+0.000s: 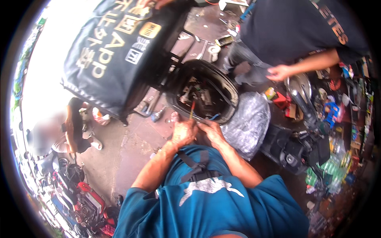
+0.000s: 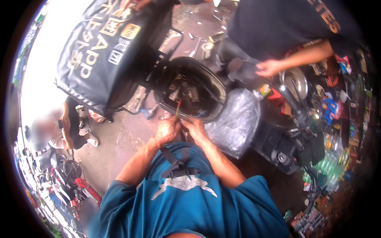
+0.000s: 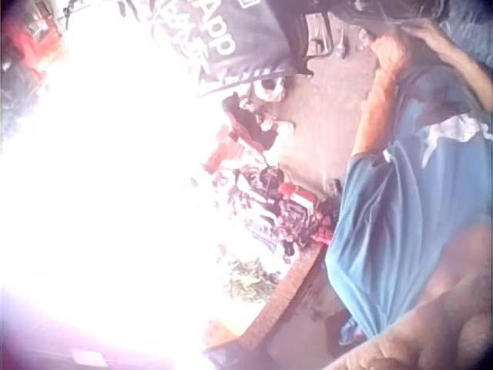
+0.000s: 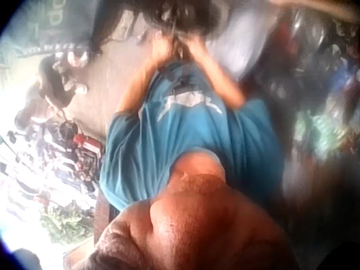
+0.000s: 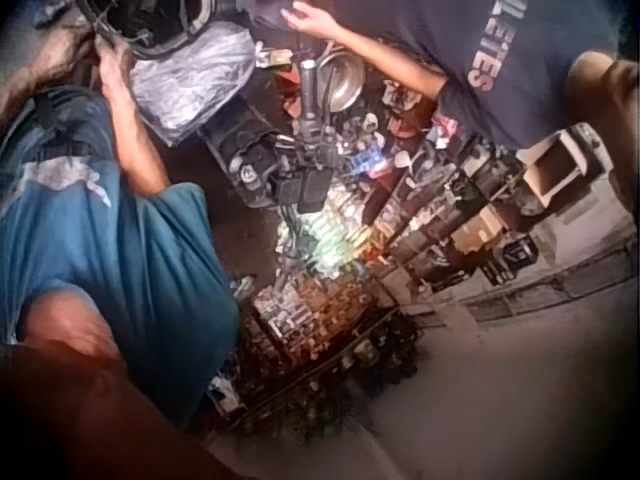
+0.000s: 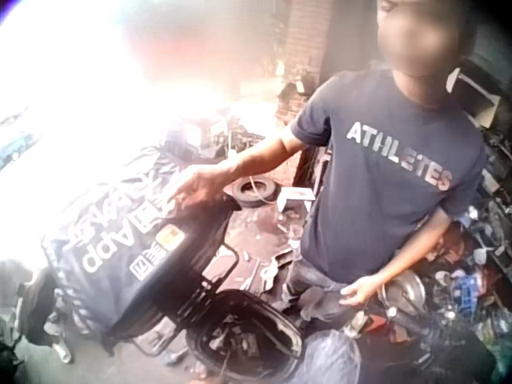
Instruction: The person connects electrical wires within the seat compartment of a scooter, handles a plastic-wrapped seat, and maneuvers the vehicle within a workshop.
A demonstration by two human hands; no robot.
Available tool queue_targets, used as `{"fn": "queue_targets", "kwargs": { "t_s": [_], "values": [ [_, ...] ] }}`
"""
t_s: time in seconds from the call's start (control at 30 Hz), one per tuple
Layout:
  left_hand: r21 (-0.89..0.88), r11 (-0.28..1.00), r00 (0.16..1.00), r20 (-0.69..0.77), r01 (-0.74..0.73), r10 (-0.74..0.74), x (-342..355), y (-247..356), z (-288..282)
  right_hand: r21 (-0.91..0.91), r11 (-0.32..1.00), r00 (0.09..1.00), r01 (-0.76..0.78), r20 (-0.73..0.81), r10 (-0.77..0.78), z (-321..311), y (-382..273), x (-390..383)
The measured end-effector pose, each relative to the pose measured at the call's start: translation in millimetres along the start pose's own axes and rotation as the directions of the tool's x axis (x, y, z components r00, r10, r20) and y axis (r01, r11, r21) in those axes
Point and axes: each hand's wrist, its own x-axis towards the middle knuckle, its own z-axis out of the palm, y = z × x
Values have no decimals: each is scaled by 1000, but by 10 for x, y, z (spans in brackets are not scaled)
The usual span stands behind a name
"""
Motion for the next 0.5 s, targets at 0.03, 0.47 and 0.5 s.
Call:
{"fn": "queue_targets", "kwargs": {
  "t_s": [0.03,0.47,0.5],
  "values": [
    [-52,996,997,9,70,-70,17,55,33,27,1000,1000,8,-19,-7,23,-50,-33],
    [-685,-161,564,691,710,-452,-67,-36,175,-439,823,922,360,33,-386,56,108,-129],
    [-778,402,861,337,482,-380,-107,-69,235,-273,929,964,251,-19,-266,48,100,-134]
  ]
}}
